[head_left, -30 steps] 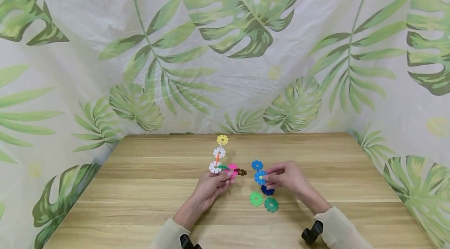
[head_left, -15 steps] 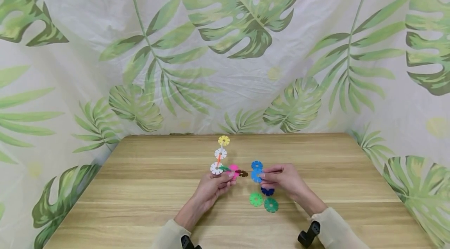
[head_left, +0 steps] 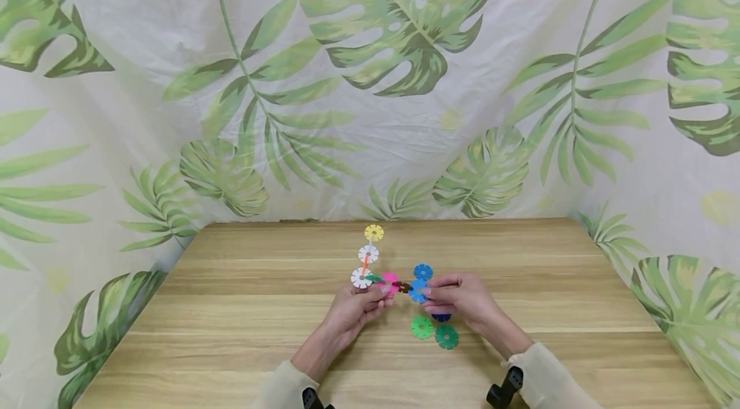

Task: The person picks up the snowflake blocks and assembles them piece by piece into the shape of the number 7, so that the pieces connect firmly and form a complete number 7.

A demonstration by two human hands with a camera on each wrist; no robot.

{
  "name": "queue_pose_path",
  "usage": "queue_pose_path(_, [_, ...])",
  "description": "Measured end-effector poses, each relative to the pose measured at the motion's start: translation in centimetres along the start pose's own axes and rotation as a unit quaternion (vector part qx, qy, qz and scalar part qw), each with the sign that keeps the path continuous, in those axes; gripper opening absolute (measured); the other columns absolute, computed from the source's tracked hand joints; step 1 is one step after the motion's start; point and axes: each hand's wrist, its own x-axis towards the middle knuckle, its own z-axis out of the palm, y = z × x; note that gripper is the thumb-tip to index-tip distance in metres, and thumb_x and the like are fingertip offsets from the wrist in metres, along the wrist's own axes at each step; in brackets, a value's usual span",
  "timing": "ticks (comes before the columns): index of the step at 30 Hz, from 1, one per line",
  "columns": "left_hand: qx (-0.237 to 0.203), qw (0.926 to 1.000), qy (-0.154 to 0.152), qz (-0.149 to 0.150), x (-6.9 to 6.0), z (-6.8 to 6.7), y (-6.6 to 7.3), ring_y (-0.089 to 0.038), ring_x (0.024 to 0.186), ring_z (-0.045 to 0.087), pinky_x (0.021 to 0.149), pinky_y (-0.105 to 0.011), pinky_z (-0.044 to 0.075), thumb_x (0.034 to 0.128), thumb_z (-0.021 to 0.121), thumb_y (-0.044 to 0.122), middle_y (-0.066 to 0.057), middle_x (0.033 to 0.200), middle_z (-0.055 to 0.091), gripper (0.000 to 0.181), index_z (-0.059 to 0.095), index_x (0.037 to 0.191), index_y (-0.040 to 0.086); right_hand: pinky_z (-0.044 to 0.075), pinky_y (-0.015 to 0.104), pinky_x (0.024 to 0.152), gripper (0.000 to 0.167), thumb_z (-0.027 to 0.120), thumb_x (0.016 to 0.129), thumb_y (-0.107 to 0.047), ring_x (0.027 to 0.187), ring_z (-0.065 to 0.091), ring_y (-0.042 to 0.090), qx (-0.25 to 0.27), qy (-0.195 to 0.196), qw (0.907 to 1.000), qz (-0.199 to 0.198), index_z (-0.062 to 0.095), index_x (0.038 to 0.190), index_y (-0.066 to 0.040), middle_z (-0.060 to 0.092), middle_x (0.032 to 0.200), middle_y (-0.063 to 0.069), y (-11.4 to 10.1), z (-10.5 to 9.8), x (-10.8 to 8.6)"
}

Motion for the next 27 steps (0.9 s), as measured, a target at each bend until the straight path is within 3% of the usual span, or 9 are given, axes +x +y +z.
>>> queue_pose_path(10, [0.017, 0.9995, 0.017, 0.021, -0.2, 0.2, -0.6, -0.007, 0.08, 0.07, 0.072, -0.015, 0.057, 0.0994, 0.068, 0.006, -0.002, 0.089, 0.075, 0.027, 0.063, 0.121, -0.009, 0.067, 0.031, 0.077, 0.017, 0.068, 0.096, 0.006, 0.077, 0.079, 0.017, 0.022, -0.008, 0.9997, -0.001, 0.065, 0.11, 0.014, 0.077, 0.087, 0.009, 0.7, 0.7, 0.2])
queue_pose_path(15, [0.016, 0.9994, 0.022, 0.022, -0.3, 0.5, -0.7, -0.007, 0.078, 0.066, 0.068, -0.014, 0.054, 0.0974, 0.068, 0.003, -0.002, 0.088, 0.073, 0.023, 0.063, 0.117, -0.008, 0.067, 0.031, 0.078, 0.015, 0.063, 0.098, 0.007, 0.078, 0.079, 0.017, 0.025, -0.013, 0.9996, 0.009, 0.063, 0.111, 0.014, 0.073, 0.09, 0.01, 0.8, 1.0, 0.4])
queue_pose_path(27, [-0.028, 0.9993, 0.016, 0.021, -0.4, 0.6, -0.3, -0.005, 0.074, 0.065, 0.065, -0.012, 0.052, 0.099, 0.066, 0.002, -0.003, 0.087, 0.074, 0.025, 0.06, 0.121, -0.009, 0.067, 0.031, 0.077, 0.012, 0.067, 0.097, 0.005, 0.078, 0.079, 0.018, 0.034, 0.0, 0.9993, 0.013, 0.067, 0.107, 0.011, 0.075, 0.089, 0.01, 0.0, 1.4, 0.7])
